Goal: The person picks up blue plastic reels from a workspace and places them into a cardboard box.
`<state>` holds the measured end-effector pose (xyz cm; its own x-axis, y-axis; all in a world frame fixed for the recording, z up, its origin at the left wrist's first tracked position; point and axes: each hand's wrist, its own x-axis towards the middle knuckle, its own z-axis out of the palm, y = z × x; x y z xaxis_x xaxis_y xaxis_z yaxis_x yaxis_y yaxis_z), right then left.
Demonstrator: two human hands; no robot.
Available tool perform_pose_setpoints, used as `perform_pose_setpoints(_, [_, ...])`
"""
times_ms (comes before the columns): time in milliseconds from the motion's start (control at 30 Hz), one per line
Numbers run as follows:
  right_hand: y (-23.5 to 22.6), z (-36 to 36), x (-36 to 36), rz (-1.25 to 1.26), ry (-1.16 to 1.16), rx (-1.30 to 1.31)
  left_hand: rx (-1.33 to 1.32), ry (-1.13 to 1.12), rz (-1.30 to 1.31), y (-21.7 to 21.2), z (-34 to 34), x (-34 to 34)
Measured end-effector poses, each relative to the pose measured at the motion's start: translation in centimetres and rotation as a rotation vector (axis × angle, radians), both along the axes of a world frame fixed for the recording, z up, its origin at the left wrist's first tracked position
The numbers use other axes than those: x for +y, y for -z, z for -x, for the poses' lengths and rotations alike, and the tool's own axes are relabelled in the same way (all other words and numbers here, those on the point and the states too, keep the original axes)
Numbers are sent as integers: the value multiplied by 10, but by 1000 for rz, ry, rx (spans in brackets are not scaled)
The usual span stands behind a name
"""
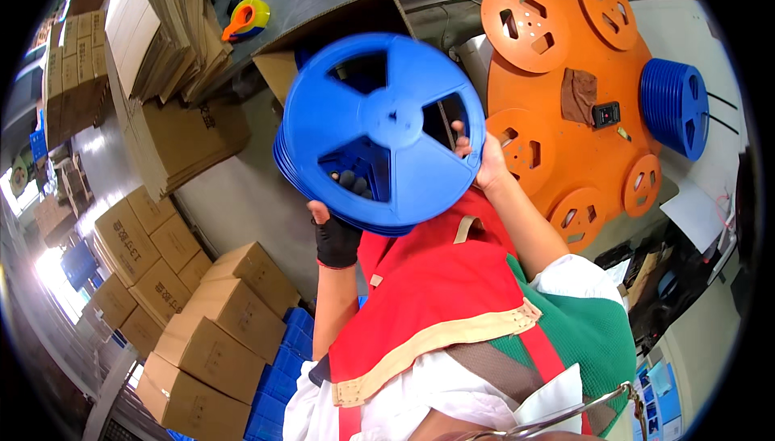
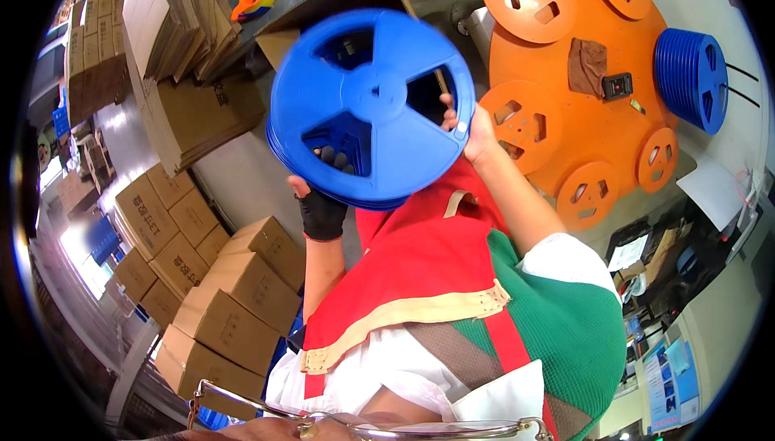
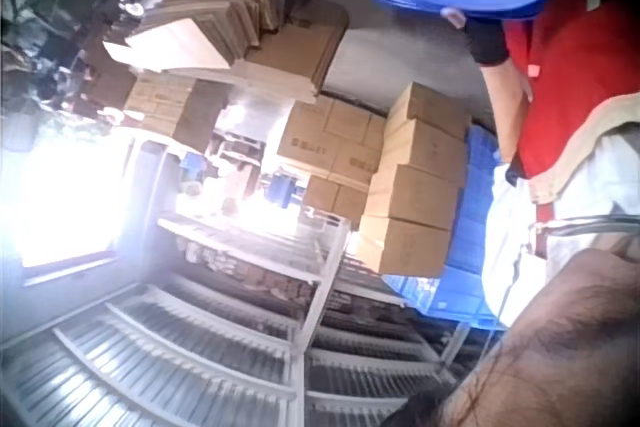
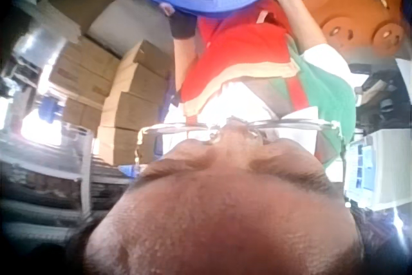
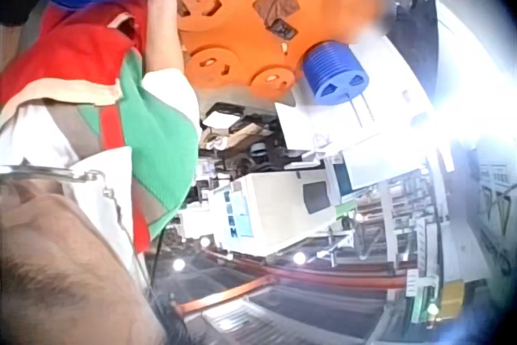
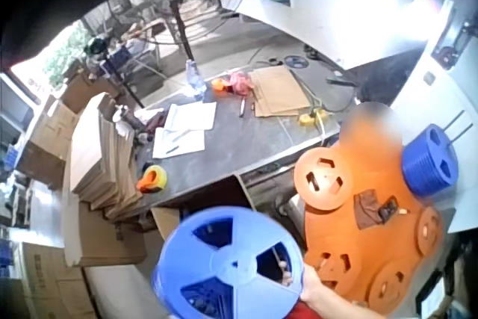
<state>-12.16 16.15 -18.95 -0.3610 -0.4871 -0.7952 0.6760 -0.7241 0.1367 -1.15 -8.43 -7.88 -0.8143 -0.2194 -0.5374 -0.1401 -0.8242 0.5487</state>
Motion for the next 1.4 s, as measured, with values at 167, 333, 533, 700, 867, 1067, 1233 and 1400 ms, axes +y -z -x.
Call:
perform_pose_setpoints(167, [66, -60, -25, -1026, -574, 589, -220, 48, -17, -1, -13, 7])
perform_pose_setpoints(333, [42, -98, -74, -251, -971, 981, -173, 529, 127, 16, -36, 22])
perform_pose_setpoints(533, [100, -122, -81, 15, -1221, 748, -220, 543, 23, 40, -51, 27])
perform_pose_setpoints(700, [100, -123, -100, 260, -1178, 667, -234, 465, -6, 53, -68, 17])
perform_pose_setpoints(867, [79, -74, -122, -22, -1142, 595, -295, 278, -93, 46, -84, -10])
perform_pose_setpoints(1067, [61, 6, -200, -459, -1002, 544, -242, 485, 44, 44, -134, -56])
perform_pose_setpoints(1233, [102, 47, -275, -735, -829, 994, -234, 506, 27, 52, -147, -73])
perform_pose_setpoints(1400, [161, 60, -309, -716, -846, 1022, -109, 596, 118, 65, -165, -87])
